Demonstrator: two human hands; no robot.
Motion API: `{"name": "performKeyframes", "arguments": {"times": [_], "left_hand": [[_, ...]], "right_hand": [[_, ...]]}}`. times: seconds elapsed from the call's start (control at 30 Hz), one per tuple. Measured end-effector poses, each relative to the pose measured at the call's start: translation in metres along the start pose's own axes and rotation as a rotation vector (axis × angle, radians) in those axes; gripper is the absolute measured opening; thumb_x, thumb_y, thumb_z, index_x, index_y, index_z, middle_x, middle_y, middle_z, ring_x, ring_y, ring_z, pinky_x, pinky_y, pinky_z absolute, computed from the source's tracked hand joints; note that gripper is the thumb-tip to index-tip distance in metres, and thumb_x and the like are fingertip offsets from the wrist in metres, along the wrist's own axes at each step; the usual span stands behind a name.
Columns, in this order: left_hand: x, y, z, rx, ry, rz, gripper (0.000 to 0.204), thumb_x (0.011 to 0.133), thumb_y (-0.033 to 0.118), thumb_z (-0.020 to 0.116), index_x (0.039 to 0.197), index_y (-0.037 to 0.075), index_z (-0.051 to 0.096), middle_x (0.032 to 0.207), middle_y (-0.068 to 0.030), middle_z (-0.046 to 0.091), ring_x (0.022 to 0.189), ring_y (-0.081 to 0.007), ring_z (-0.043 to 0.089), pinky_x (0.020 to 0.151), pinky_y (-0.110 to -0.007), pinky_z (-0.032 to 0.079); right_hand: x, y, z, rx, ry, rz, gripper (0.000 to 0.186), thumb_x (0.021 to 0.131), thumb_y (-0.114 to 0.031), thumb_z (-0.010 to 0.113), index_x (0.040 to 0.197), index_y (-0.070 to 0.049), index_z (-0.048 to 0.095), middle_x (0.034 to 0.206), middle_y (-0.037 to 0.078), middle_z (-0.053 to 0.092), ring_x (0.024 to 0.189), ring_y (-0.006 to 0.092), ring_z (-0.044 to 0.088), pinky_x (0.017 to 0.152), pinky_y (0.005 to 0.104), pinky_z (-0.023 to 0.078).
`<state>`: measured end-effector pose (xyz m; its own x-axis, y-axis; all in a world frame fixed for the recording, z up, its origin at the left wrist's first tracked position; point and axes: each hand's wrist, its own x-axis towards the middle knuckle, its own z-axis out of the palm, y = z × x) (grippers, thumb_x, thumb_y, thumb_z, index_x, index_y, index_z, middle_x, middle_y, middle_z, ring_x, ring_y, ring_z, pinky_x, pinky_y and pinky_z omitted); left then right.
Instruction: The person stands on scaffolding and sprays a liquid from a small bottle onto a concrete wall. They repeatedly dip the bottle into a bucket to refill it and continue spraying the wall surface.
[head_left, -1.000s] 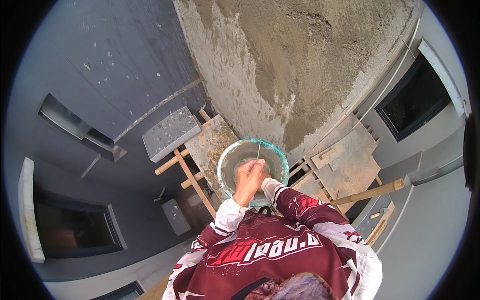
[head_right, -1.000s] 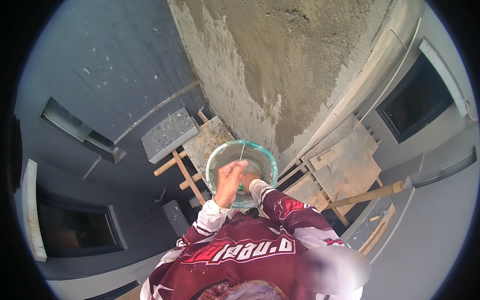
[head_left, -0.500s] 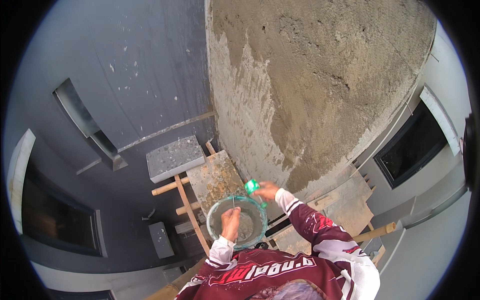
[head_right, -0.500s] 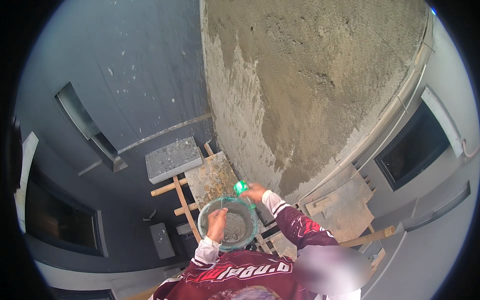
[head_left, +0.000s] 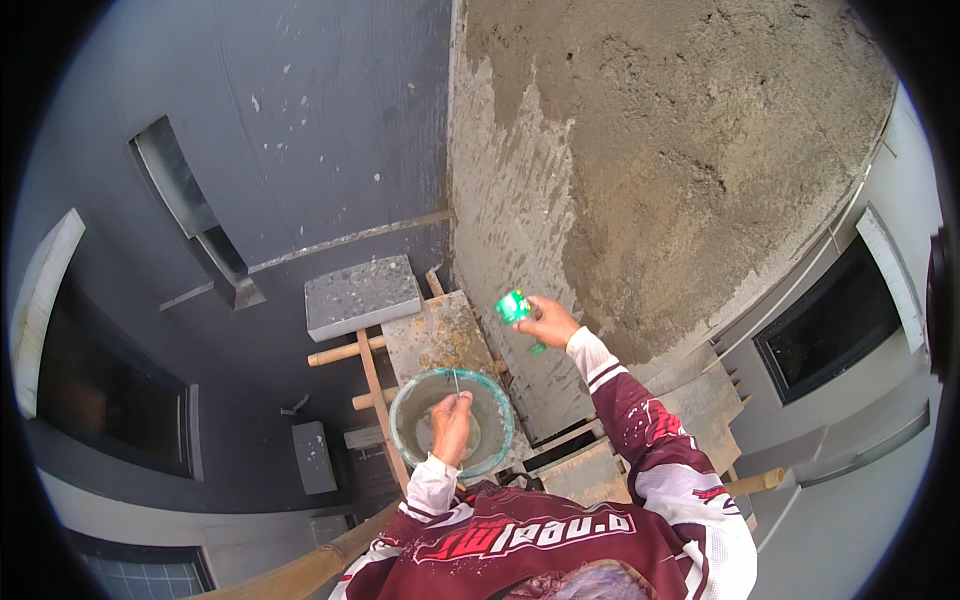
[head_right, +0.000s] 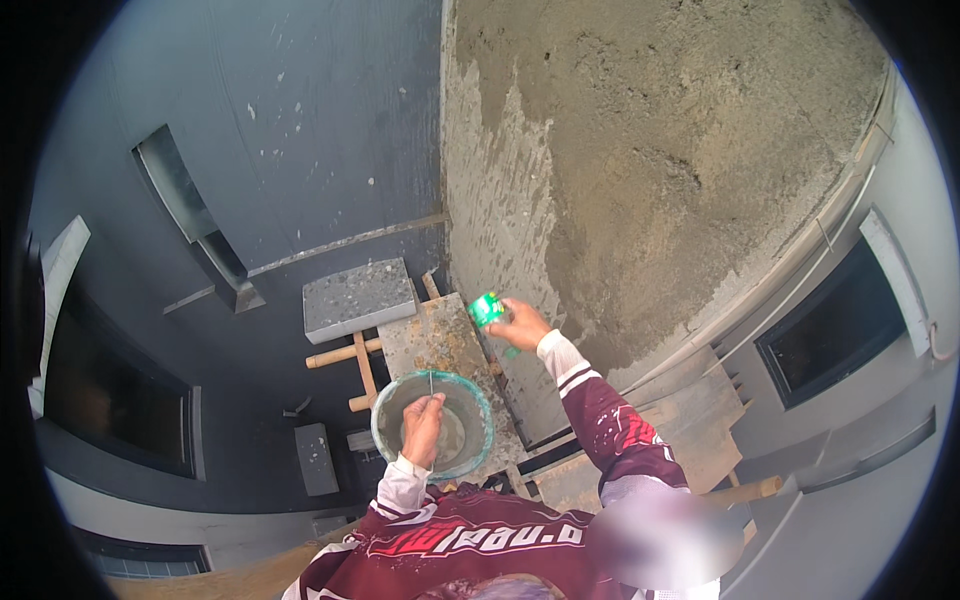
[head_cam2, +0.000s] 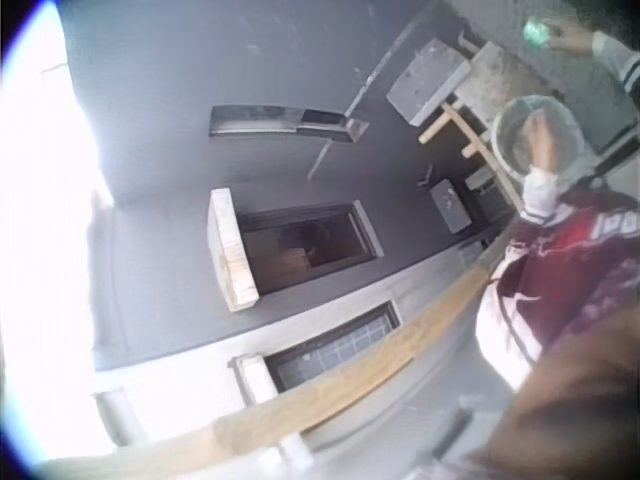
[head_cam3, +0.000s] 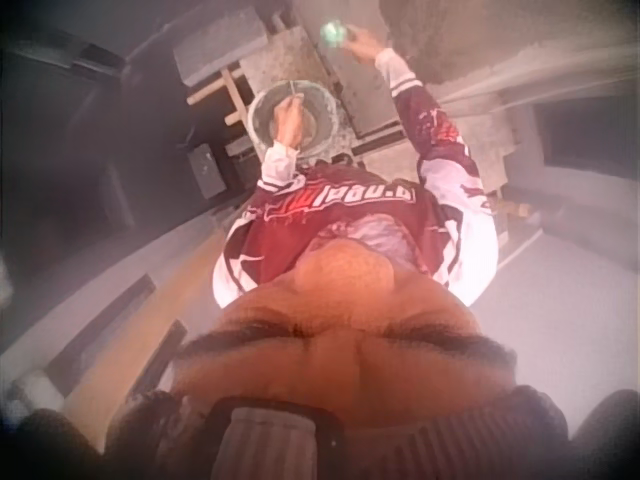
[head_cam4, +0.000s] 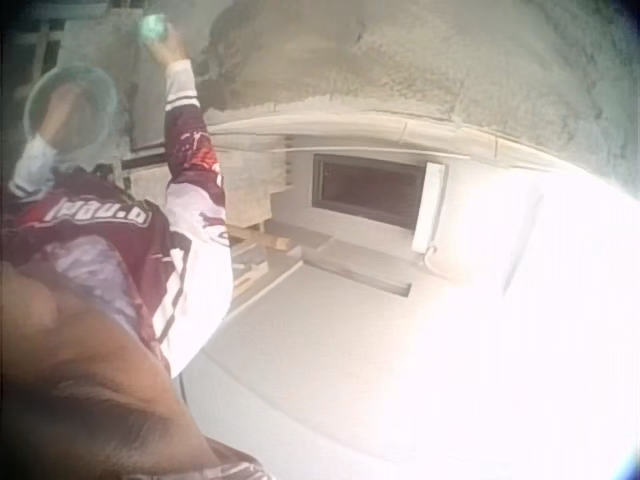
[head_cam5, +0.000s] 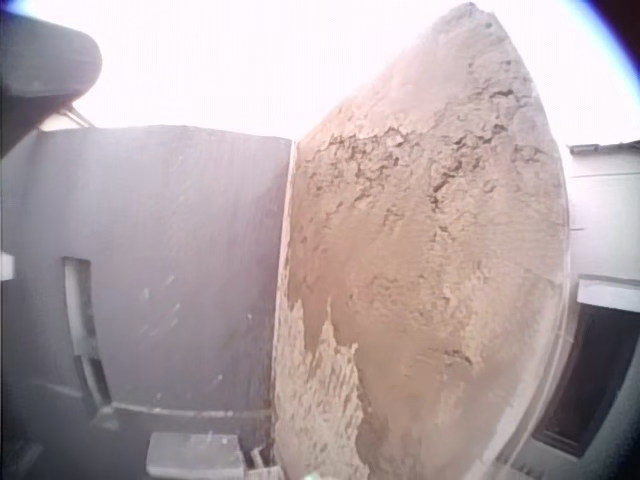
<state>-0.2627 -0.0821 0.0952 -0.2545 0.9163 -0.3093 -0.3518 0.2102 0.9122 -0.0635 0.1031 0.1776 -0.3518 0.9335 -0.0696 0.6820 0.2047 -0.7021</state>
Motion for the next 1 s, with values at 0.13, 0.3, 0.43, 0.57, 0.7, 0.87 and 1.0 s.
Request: {"name": "performKeyframes", "arguments": {"times": [0.13,0.3,0.43,0.57,0.7,0.87,1.0], "left_hand": [[-0.004,0.022,0.012,-0.066,-0.037,-0.029,0.020,0.091,0.024,0.060,0.088,0.005,0.065,0.061,0.0073,0.044,0.049,-0.0017,0.033,0.043,-0.020,0.023],[-0.013,0.040,0.029,-0.071,-0.123,0.017,0.026,0.095,0.025,0.055,0.097,0.002,0.066,0.059,0.0076,0.043,0.046,-0.0011,0.030,0.041,-0.019,0.021],[-0.021,0.046,0.050,-0.032,-0.195,0.084,0.029,0.096,0.026,0.053,0.098,0.000,0.066,0.059,0.0082,0.040,0.048,-0.0009,0.029,0.042,-0.020,0.019],[-0.019,0.048,0.064,-0.001,-0.231,0.143,0.029,0.096,0.025,0.053,0.098,0.000,0.067,0.058,0.0085,0.038,0.048,-0.0008,0.028,0.043,-0.020,0.019],[-0.024,0.053,0.074,0.004,-0.217,0.117,0.029,0.095,0.025,0.054,0.098,-0.001,0.067,0.058,0.0080,0.039,0.049,-0.0009,0.029,0.044,-0.020,0.020],[-0.022,0.037,0.084,0.023,-0.259,0.101,0.028,0.094,0.024,0.055,0.096,-0.002,0.067,0.059,0.0080,0.040,0.050,-0.0015,0.030,0.044,-0.020,0.021],[-0.020,0.025,0.088,0.028,-0.257,0.070,0.026,0.093,0.023,0.057,0.096,-0.001,0.067,0.062,0.0080,0.042,0.052,-0.0017,0.033,0.045,-0.020,0.023]], "right_hand": [[-0.043,0.056,0.097,0.014,-0.358,-0.181,0.075,0.070,-0.034,0.076,0.132,-0.003,0.046,0.118,0.022,0.059,0.107,0.0325,0.058,0.090,0.0388,0.046],[-0.062,0.025,0.126,-0.447,-0.436,-0.041,0.066,0.071,-0.025,0.074,0.129,-0.010,0.048,0.121,0.019,0.057,0.118,0.0359,0.053,0.095,0.0457,0.044],[-0.067,0.034,0.139,-0.739,-0.430,-0.078,0.044,0.084,-0.022,0.058,0.127,-0.017,0.053,0.123,0.015,0.057,0.117,0.0340,0.054,0.093,0.0490,0.042],[-0.067,0.044,0.151,-0.874,-0.378,-0.042,0.036,0.092,-0.026,0.045,0.124,-0.020,0.057,0.124,0.013,0.057,0.116,0.0297,0.054,0.091,0.0467,0.040],[-0.071,0.063,0.175,-0.724,-0.268,0.056,0.035,0.090,-0.024,0.050,0.124,-0.019,0.057,0.124,0.012,0.056,0.117,0.0300,0.053,0.092,0.0491,0.041],[-0.065,0.164,0.256,-0.282,-0.250,0.047,0.053,0.077,-0.018,0.067,0.127,-0.012,0.052,0.127,0.017,0.054,0.119,0.0351,0.052,0.097,0.0477,0.043],[-0.066,0.194,0.263,-0.092,-0.177,-0.140,0.058,0.074,-0.022,0.070,0.125,-0.007,0.048,0.127,0.020,0.053,0.119,0.0341,0.052,0.097,0.0440,0.043]]}}
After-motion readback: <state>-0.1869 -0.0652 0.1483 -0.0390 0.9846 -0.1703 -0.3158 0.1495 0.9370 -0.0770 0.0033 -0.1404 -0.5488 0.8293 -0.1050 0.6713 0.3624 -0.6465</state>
